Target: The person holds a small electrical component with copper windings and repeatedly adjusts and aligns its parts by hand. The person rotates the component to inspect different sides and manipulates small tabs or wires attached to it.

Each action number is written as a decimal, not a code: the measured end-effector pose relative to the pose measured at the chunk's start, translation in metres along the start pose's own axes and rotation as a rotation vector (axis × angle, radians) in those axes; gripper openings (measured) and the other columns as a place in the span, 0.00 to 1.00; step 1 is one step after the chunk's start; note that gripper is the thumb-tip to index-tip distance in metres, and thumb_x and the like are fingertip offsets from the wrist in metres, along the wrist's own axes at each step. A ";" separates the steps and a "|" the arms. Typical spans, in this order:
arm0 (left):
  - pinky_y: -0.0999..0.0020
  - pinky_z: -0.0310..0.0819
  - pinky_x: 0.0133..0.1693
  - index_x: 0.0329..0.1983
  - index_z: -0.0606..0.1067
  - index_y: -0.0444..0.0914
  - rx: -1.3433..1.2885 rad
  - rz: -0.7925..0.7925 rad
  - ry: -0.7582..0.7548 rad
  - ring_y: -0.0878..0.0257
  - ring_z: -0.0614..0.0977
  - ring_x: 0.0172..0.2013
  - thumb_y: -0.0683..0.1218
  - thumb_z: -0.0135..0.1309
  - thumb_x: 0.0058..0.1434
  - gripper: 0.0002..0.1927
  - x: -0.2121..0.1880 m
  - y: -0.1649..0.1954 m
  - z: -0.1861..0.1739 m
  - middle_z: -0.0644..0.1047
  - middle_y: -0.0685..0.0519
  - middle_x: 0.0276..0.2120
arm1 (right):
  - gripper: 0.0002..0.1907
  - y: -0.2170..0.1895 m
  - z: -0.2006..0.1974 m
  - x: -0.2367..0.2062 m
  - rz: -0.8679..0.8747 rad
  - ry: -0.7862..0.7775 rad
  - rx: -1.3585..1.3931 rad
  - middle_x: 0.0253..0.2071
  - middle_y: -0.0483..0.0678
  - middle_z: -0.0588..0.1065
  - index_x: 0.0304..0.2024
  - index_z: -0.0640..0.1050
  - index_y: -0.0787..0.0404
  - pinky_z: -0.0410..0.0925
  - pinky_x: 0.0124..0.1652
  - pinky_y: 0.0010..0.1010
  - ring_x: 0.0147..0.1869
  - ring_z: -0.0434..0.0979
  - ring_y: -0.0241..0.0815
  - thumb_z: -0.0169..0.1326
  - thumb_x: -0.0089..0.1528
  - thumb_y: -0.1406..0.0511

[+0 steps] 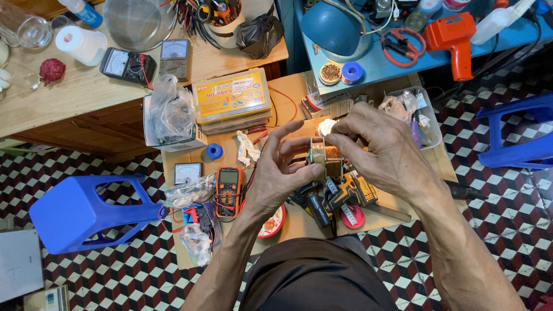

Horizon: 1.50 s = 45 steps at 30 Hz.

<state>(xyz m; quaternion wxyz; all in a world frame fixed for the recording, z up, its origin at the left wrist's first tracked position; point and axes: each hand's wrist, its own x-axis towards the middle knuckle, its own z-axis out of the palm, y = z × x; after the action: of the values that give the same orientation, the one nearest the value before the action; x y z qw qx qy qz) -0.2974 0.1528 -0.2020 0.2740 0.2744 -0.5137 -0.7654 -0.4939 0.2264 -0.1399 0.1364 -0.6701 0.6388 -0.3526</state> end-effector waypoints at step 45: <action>0.62 0.76 0.55 0.62 0.66 0.33 -0.072 -0.131 0.072 0.59 0.79 0.55 0.41 0.61 0.56 0.30 -0.202 -0.061 -0.014 0.76 0.44 0.55 | 0.05 -0.176 0.143 -0.237 0.509 0.469 0.108 0.28 0.45 0.71 0.36 0.79 0.66 0.65 0.27 0.26 0.28 0.72 0.33 0.60 0.59 0.70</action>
<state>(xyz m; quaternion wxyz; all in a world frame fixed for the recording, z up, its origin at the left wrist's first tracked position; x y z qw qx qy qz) -0.1548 0.3057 -0.2360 0.2514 0.3248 -0.4564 -0.7893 -0.2527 0.4396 -0.2012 0.1048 -0.3820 0.7798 -0.4847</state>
